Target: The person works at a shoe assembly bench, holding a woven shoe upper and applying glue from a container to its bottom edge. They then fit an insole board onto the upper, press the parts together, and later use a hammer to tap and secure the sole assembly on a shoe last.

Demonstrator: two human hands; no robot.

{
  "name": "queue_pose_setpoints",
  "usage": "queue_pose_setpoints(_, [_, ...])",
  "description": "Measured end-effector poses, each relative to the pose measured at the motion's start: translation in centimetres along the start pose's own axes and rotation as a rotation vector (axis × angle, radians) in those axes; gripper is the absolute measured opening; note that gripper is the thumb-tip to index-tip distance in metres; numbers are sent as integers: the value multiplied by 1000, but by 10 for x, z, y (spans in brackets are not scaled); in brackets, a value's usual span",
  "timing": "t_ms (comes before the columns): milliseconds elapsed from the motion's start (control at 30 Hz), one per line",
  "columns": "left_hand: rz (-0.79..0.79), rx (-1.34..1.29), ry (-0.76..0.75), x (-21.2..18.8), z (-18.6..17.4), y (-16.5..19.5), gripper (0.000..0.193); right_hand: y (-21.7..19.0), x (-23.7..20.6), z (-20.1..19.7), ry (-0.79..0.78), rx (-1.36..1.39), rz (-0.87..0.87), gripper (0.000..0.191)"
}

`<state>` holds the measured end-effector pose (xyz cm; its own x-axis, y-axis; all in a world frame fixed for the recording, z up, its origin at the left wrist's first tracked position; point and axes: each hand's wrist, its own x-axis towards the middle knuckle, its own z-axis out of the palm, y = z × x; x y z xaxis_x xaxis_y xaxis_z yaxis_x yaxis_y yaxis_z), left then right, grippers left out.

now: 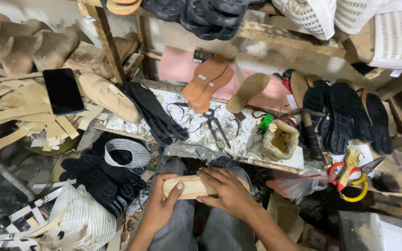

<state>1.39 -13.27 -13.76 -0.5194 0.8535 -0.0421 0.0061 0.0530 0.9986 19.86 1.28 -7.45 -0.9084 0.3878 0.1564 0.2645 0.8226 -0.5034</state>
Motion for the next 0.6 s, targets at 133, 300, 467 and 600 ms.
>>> queue_pose_setpoints(133, [-60, 191, 48, -2, -1, 21, 33, 1, 2, 3, -13, 3, 18, 73])
queue_pose_setpoints(300, [687, 814, 158, -6, -2, 52, 37, -6, 1, 6, -20, -24, 13, 74])
queue_pose_setpoints(467, [441, 726, 37, -5, 11, 59, 30, -14, 1, 8, -5, 49, 51, 118])
queue_pose_setpoints(600, [424, 629, 112, -1, 19, 55, 12, -20, 0, 5, 8, 2, 52, 123])
